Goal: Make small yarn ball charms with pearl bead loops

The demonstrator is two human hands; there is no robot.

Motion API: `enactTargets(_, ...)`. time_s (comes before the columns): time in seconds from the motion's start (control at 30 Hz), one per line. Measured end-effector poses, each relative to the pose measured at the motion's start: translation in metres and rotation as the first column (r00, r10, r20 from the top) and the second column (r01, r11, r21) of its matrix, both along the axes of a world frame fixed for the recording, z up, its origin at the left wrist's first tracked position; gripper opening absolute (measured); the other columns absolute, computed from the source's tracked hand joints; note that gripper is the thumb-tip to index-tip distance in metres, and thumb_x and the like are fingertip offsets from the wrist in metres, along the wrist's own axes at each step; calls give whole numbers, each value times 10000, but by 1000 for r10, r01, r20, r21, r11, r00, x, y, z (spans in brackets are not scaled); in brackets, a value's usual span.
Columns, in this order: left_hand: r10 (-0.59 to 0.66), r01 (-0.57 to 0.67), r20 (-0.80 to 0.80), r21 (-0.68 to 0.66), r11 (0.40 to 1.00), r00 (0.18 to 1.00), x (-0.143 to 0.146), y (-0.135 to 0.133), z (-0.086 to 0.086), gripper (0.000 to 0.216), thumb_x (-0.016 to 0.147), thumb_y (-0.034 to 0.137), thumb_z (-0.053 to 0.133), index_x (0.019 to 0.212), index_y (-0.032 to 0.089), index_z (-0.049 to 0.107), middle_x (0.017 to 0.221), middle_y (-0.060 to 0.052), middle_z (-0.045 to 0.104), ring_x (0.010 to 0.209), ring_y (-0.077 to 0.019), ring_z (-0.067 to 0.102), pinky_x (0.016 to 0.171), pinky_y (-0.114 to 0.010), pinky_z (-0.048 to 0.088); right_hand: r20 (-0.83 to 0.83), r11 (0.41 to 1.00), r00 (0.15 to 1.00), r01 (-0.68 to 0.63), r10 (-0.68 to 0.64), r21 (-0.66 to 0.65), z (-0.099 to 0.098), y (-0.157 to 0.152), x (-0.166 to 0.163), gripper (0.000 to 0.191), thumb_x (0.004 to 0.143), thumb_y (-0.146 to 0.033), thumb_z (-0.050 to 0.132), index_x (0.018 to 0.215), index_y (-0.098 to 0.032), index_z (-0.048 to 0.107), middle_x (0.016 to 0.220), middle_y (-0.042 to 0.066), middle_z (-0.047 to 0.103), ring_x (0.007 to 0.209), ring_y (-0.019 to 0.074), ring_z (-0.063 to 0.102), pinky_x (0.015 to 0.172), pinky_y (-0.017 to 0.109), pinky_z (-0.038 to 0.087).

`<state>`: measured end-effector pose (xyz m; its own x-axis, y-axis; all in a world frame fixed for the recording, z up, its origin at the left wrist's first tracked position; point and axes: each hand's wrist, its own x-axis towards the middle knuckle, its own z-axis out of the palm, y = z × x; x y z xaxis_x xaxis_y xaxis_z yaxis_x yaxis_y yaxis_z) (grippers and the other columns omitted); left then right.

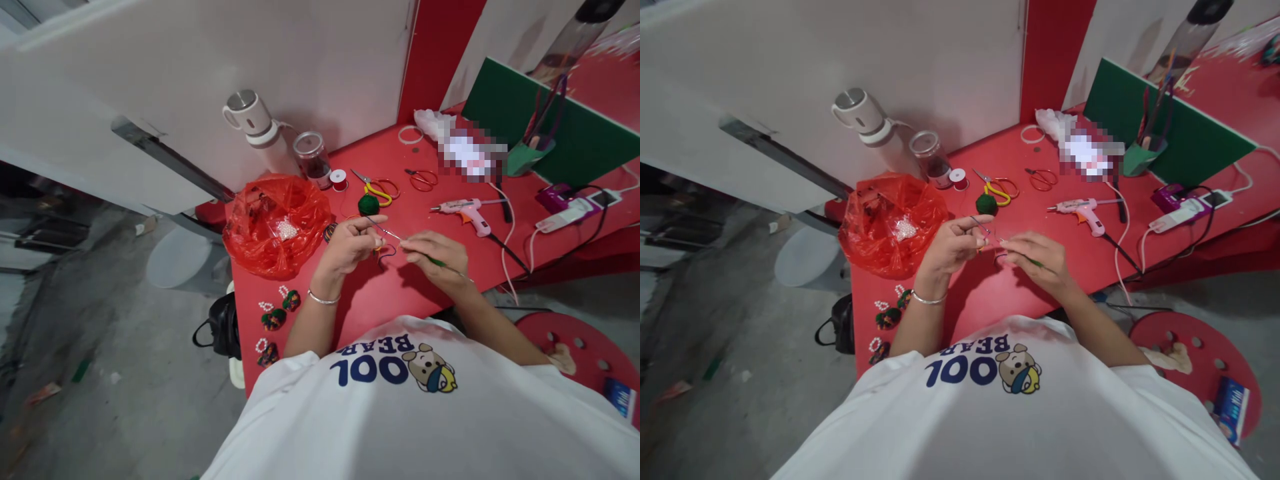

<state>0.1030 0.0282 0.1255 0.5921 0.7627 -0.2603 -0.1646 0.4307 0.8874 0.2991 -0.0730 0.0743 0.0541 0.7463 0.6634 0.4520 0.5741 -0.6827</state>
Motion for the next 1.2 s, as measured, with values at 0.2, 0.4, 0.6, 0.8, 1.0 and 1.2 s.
enactTargets(0.2,-48,49,-28,45,998,998,-5,4,-1,504,549,173,821,1048,112,815,587,30,626,420,-17,305,432,-236,172,80,996,995,-57,62,-61,13,-8,2,329,928,-273,788,1240,-377,785,1050,20,806,904,183,762,826,332,643)
enactTargets(0.4,-83,84,-28,48,995,996,-7,6,-2,469,546,155,801,1014,114,823,578,34,610,414,-13,298,429,-232,161,40,986,989,-139,143,-88,20,-10,10,311,903,-260,815,1193,-374,811,1035,12,823,904,183,775,842,323,643)
enactTargets(0.6,-117,117,-4,0,993,993,-6,7,-1,465,513,137,775,974,117,829,565,39,607,380,-6,290,419,-224,137,-104,982,989,-123,108,-142,17,-8,11,165,966,-340,732,1086,-354,845,894,11,833,818,184,781,770,328,630)
enactTargets(0.8,-134,135,-45,3,991,990,-8,8,0,500,525,144,766,1020,111,821,573,36,612,398,-9,292,421,-211,146,-69,984,993,-102,93,-147,16,-7,10,157,939,-422,751,1005,-330,860,864,28,830,809,201,775,779,349,634)
enactTargets(1.0,-159,158,-26,-28,987,987,-5,6,-1,501,522,161,784,1021,123,814,598,44,607,410,-5,296,424,-216,112,-77,993,996,-51,42,-107,19,-9,5,115,913,-374,785,995,-339,856,877,20,831,807,202,772,787,357,637)
enactTargets(1.2,-90,90,0,19,996,996,10,-7,-8,758,530,199,867,1271,112,733,585,60,618,428,-27,360,456,-229,172,-417,961,903,-22,-98,-275,-6,-7,-19,234,926,-491,757,1026,-294,835,889,42,825,679,174,744,589,309,619)
